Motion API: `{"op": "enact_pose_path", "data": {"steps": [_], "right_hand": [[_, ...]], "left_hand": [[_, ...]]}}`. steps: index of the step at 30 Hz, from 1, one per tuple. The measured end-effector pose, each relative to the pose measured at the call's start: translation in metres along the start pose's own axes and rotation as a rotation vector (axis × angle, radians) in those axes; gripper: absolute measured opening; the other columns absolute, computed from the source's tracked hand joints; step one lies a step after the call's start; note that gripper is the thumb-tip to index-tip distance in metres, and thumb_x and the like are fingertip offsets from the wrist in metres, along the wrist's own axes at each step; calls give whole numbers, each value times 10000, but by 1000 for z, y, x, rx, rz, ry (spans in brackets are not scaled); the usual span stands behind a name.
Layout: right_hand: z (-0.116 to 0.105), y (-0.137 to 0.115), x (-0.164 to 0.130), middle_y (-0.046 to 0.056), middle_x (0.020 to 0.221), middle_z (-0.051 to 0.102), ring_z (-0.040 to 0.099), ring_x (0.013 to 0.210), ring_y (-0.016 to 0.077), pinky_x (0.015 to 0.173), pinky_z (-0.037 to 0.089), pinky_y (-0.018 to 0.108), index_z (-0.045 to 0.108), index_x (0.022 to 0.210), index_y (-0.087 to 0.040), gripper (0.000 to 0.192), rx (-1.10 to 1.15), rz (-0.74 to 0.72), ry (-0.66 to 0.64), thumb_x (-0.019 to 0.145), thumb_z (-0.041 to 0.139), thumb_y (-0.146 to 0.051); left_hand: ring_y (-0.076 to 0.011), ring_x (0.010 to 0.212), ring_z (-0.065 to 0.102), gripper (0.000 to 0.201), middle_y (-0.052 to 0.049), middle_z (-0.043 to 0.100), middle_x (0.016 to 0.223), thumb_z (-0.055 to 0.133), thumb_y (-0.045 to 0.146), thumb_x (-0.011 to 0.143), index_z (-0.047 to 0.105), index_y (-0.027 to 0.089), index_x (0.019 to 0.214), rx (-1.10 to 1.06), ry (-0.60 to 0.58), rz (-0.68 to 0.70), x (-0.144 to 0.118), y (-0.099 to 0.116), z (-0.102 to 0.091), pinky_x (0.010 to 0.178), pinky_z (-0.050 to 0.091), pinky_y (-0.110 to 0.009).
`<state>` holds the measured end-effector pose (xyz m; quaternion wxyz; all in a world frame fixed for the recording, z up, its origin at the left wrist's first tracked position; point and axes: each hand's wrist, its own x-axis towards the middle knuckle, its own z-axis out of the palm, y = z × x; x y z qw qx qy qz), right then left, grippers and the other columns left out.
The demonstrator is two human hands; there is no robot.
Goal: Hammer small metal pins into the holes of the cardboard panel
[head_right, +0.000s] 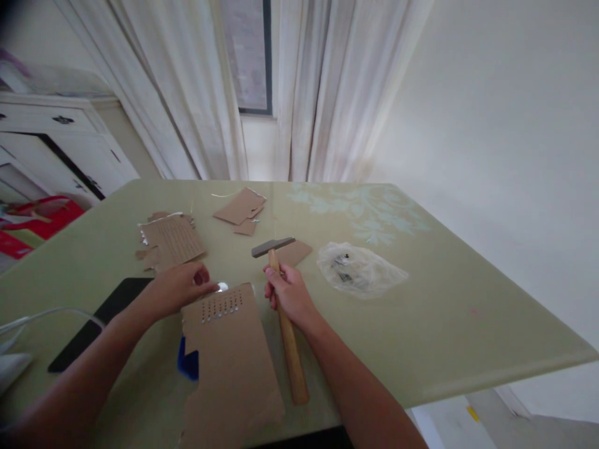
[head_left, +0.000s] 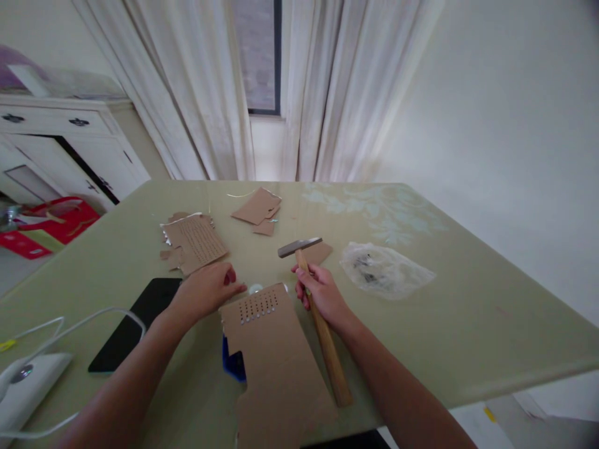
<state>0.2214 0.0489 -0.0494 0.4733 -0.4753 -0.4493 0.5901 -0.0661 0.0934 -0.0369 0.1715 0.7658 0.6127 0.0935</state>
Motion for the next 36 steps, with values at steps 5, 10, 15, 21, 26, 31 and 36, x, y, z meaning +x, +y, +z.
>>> {"op": "enact_pose_path", "data": {"steps": [5,10,15,21,26,31,36], "right_hand": [[8,2,-4,-6,699,699,517,421,94,410,377,226,630,1018,-174,412,-69,4,-39,936,678,-575],[13,4,-7,48,913,762,514,434,76,414,389,235,649,1061,-173,398,-41,2,-13,939,680,-551],[12,-3,-12,84,1037,817,495,420,75,419,396,252,646,1141,-194,424,9,-49,-36,965,672,-579],[12,-10,-18,84,1034,830,487,431,74,422,400,243,656,1162,-200,376,22,-110,-40,992,667,-535],[14,-10,-18,76,993,829,499,418,71,421,392,240,664,1150,-191,360,17,-110,-38,984,682,-509],[14,-11,-16,70,979,828,492,421,73,432,410,250,673,1127,-198,366,6,-116,-18,971,689,-529],[13,-9,-15,76,964,832,496,416,73,418,401,242,672,1130,-184,375,2,-136,3,969,693,-523]], "left_hand": [[-269,780,683,341,-97,748,854,539,494,971,681,232,806,-62,-19,142,-8,-14,21,689,459,-348],[-270,835,685,254,-101,733,889,486,394,986,614,237,832,-64,31,186,-10,-16,22,768,497,-368],[-275,815,712,231,-82,761,873,528,418,975,656,228,948,-176,139,31,-7,-1,16,748,517,-377],[-219,839,722,336,-72,818,984,656,525,974,765,216,1051,-595,284,120,-16,22,2,786,579,-349],[-208,811,750,300,-46,807,887,824,512,902,755,224,944,-885,370,174,-29,34,-7,746,625,-338],[-193,871,756,41,-23,820,923,808,304,959,815,266,945,-721,399,463,-45,46,-16,791,610,-324],[-164,756,715,84,-2,825,875,772,250,994,836,277,1041,-477,349,581,-59,65,-18,741,546,-311]]}}
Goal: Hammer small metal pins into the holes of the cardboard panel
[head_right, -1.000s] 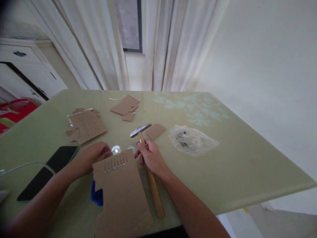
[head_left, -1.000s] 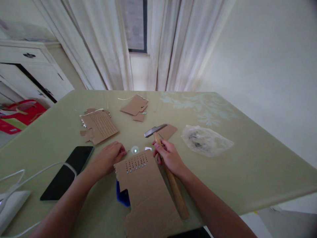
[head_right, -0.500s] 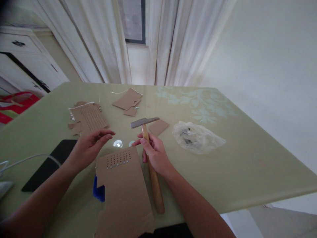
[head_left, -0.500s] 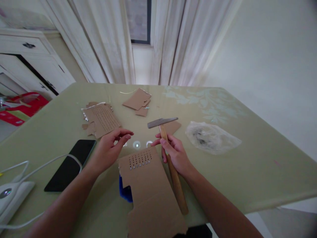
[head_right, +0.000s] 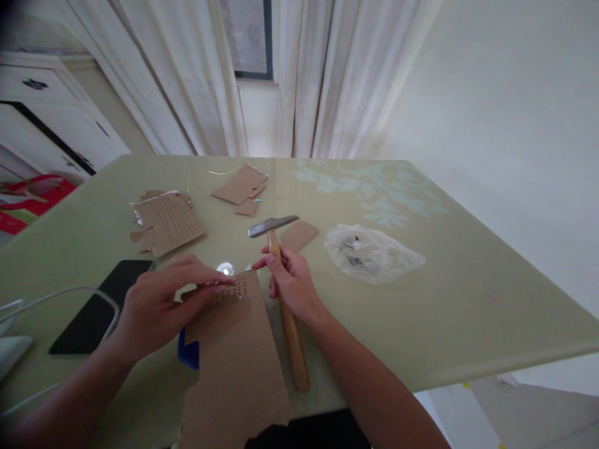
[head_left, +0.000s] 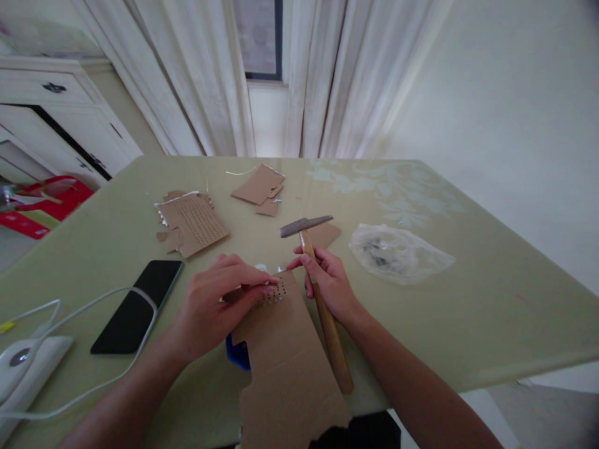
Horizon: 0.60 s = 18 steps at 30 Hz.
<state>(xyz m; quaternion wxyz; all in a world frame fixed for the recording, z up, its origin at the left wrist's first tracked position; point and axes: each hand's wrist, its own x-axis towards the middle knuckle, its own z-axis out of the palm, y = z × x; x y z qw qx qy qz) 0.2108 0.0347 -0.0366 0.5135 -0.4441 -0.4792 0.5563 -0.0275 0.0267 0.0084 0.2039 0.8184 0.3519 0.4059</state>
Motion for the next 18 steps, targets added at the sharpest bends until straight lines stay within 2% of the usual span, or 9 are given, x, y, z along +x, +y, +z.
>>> {"op": "enact_pose_path", "data": {"steps": [6,14,18], "right_hand": [[-1,7,2,56,924,823,505,408,73,403,398,231,678,1135,-178,384,19,-9,0,961,707,-518],[0,6,3,50,919,814,503,413,69,407,407,225,685,1132,-177,373,16,-25,9,965,698,-510],[1,6,3,55,914,810,495,406,67,398,399,224,679,1122,-171,374,21,-21,9,963,699,-508]], "left_hand": [[-114,585,550,45,52,696,686,785,237,985,817,254,1010,30,-36,-8,3,14,10,653,413,-309],[-115,612,565,37,58,715,741,768,244,997,796,258,1017,83,-77,-38,1,11,15,692,397,-320],[-114,594,546,30,61,682,713,761,253,998,790,255,1004,82,-51,-42,1,10,16,670,393,-313]]}}
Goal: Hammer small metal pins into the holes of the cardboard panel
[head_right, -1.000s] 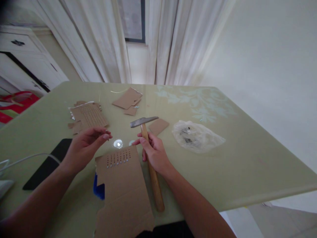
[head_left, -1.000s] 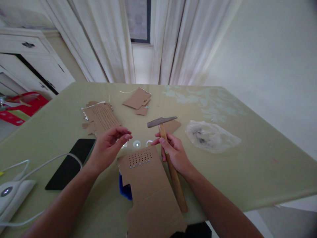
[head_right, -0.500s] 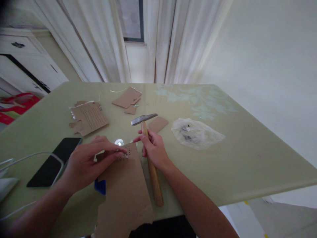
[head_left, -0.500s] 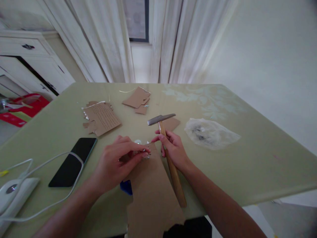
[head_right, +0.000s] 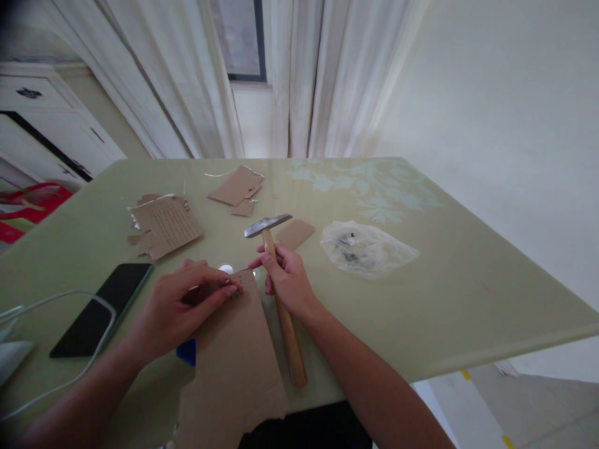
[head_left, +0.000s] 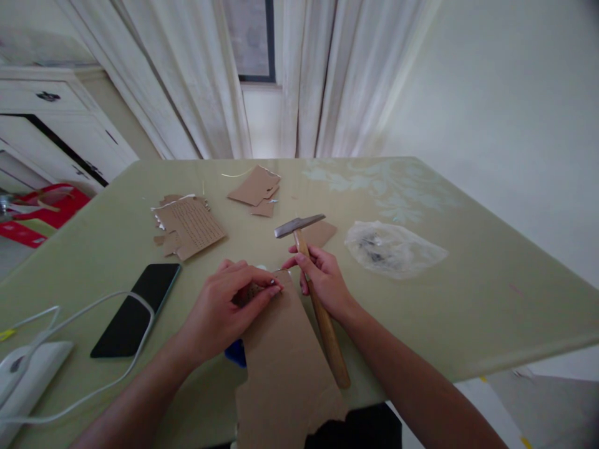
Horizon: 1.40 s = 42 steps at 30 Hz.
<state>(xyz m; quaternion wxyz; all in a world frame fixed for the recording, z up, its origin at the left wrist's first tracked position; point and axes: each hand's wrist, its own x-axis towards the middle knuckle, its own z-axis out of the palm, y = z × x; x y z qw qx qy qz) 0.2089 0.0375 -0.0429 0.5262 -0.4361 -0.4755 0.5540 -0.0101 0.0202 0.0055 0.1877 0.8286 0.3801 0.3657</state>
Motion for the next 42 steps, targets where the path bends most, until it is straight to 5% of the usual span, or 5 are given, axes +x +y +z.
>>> {"op": "enact_pose_path", "data": {"steps": [42], "right_hand": [[2,4,0,52,908,804,497,403,61,386,385,216,676,1119,-173,373,20,24,-14,953,711,-505]], "left_hand": [[-137,646,567,50,49,701,747,751,234,1005,785,257,1033,-10,-8,20,-4,-1,0,710,391,-331]]}}
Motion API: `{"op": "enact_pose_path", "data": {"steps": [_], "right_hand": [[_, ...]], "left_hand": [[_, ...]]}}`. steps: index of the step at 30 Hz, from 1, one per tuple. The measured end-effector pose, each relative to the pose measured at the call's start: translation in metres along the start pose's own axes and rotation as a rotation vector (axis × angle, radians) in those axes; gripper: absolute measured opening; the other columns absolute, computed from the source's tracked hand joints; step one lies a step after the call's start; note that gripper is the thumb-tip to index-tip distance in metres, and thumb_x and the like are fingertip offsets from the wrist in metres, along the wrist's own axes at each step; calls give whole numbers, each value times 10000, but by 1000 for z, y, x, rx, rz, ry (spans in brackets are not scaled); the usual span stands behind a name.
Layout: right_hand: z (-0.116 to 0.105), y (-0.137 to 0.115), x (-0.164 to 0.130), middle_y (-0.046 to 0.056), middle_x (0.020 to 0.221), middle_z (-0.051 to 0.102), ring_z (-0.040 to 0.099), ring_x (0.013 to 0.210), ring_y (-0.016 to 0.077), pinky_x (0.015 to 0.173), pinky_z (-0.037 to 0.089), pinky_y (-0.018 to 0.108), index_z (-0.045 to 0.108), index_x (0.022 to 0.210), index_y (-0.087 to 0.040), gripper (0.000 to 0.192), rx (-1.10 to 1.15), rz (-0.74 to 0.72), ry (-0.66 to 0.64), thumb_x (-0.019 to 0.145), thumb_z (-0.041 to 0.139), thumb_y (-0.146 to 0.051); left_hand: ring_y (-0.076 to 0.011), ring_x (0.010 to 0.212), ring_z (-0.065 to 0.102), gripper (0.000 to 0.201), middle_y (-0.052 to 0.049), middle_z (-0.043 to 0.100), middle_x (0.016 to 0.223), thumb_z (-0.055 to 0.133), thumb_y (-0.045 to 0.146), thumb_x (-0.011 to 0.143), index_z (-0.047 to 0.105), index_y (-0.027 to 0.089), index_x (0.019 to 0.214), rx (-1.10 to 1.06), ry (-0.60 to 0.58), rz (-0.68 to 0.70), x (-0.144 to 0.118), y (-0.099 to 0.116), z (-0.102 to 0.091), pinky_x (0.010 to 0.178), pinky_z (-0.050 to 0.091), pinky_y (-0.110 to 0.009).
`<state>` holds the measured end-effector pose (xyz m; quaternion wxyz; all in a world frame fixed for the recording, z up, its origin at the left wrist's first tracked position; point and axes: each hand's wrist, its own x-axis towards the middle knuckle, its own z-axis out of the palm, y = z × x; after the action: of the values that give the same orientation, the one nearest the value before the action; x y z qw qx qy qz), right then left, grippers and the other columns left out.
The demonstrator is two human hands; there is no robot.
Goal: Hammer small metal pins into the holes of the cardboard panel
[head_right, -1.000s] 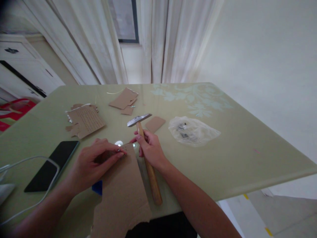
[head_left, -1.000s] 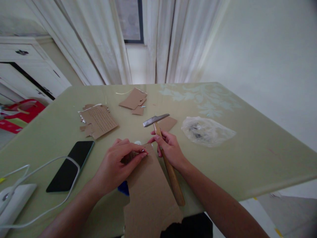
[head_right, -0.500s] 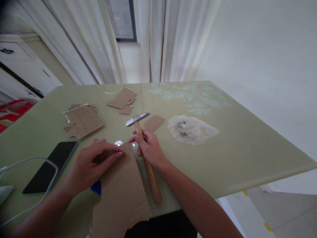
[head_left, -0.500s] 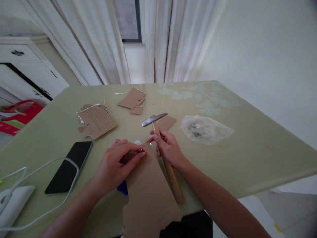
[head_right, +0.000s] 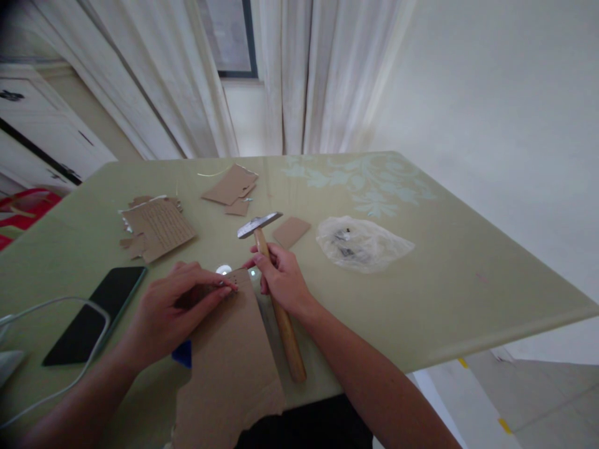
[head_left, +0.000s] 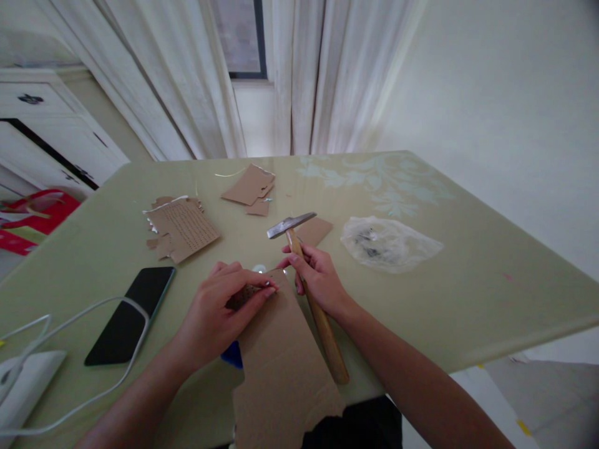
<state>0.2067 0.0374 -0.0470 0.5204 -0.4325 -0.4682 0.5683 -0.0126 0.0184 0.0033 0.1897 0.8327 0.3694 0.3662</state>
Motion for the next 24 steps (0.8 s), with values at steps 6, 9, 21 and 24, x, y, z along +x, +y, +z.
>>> {"op": "enact_pose_path", "data": {"steps": [6,9,21,24], "right_hand": [[1,-2,-1,44,901,797,494,407,64,392,388,220,672,1122,-176,358,-3,-8,-14,966,700,-497],[1,-2,-1,46,905,798,493,407,64,389,387,222,673,1116,-176,356,-1,-3,-11,960,708,-493],[1,-1,-1,41,907,795,506,420,63,403,408,216,678,1102,-179,364,-2,23,-25,938,734,-499],[0,2,-1,44,899,797,514,424,68,405,412,216,683,1111,-172,393,-5,31,-24,925,751,-512]], "left_hand": [[-141,643,569,67,47,711,745,738,227,1007,793,256,1032,0,-9,0,0,1,0,711,385,-339],[-147,655,584,73,38,731,764,730,227,1013,795,253,1034,3,-11,-9,-1,1,0,721,391,-347],[-154,675,605,99,40,785,812,742,180,993,778,259,1039,18,-39,81,2,3,0,734,392,-355],[-166,697,612,72,29,791,819,725,192,1009,769,245,1029,44,-63,105,3,4,2,760,391,-368]]}}
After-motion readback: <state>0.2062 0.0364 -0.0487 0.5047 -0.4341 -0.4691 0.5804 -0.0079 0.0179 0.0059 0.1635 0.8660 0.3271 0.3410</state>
